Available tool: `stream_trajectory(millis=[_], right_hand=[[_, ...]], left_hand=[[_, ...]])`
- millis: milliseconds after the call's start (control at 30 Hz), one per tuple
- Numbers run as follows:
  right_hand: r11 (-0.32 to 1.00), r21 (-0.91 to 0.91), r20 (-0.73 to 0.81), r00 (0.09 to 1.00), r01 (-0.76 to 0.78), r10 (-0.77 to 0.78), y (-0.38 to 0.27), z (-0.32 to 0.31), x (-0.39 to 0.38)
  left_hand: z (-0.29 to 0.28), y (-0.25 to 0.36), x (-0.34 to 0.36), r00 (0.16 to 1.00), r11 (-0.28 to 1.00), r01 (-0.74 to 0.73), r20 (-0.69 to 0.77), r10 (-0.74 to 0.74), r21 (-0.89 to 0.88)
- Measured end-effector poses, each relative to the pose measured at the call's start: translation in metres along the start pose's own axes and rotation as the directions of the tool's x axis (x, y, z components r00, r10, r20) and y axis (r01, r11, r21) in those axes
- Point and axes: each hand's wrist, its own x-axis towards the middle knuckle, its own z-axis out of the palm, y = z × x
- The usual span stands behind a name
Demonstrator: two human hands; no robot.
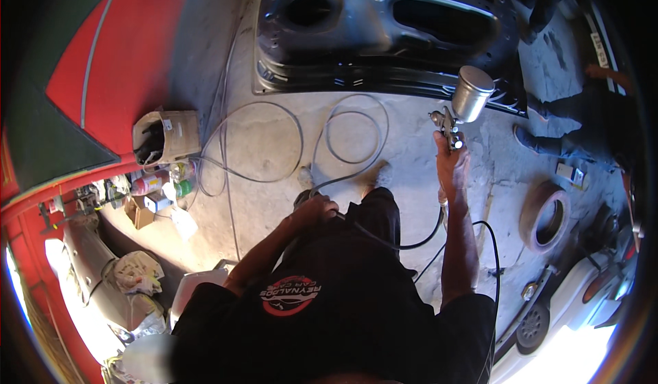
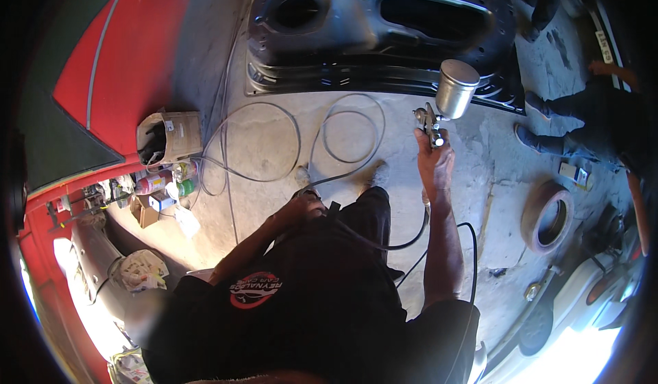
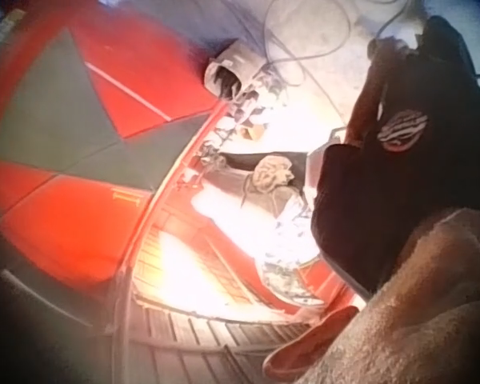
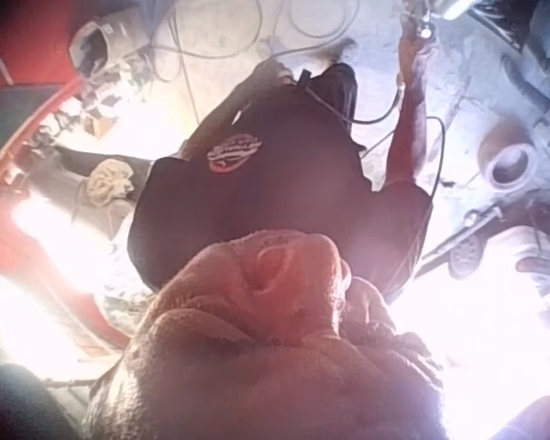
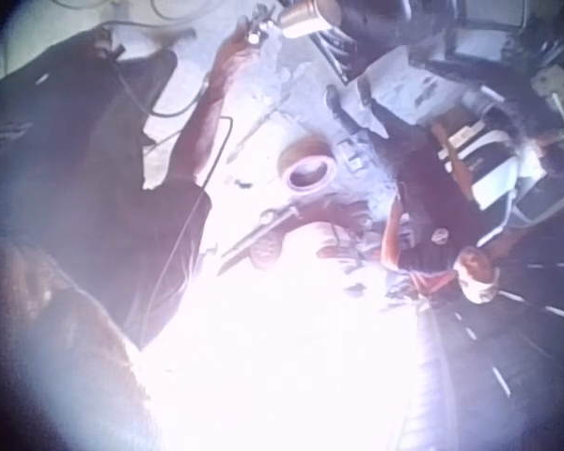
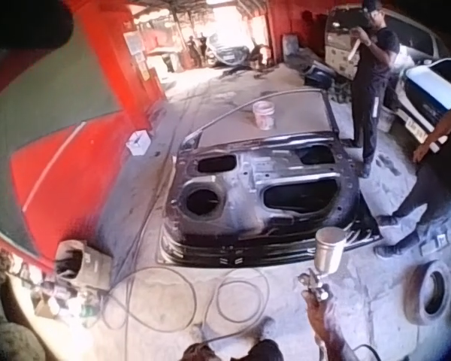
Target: The recorder is using a spray gun to apply paint or primer to the interior of a car door panel.
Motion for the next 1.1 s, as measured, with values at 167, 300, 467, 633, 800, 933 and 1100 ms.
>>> stream_trajectory(millis=[167,300,467,633,800,933,1100], right_hand=[[0.998,0.057,0.050,0.999,0.012,-0.015,-0.053,0.061,-0.028],[0.997,0.047,0.036,0.997,0.067,-0.068,-0.081,0.112,-0.055],[1.000,0.012,0.043,0.999,-0.026,0.026,-0.112,0.178,-0.080],[1.000,-0.012,0.072,0.997,-0.008,0.009,-0.156,0.232,-0.103],[0.991,0.046,0.110,0.985,0.126,-0.130,-0.196,0.275,-0.116],[0.979,0.138,0.168,0.971,0.148,-0.170,-0.212,0.304,-0.116],[0.950,0.150,0.234,0.923,0.275,-0.304,-0.230,0.312,-0.111]], left_hand=[[-0.010,-0.049,-0.055,0.996,0.998,-0.009,-0.084,0.004,-0.056],[-0.029,-0.083,-0.106,0.986,0.993,0.071,-0.142,-0.084,-0.094],[-0.043,-0.148,-0.167,0.977,0.987,0.021,-0.204,-0.055,-0.162],[-0.052,-0.189,-0.217,0.974,0.992,0.019,-0.223,-0.047,-0.126],[-0.053,-0.215,-0.247,0.957,0.999,-0.005,-0.289,-0.010,-0.051],[-0.062,-0.226,-0.267,0.969,0.998,0.051,-0.239,-0.055,-0.020],[-0.085,-0.217,-0.290,0.881,0.981,0.101,-0.443,-0.165,-0.164]])
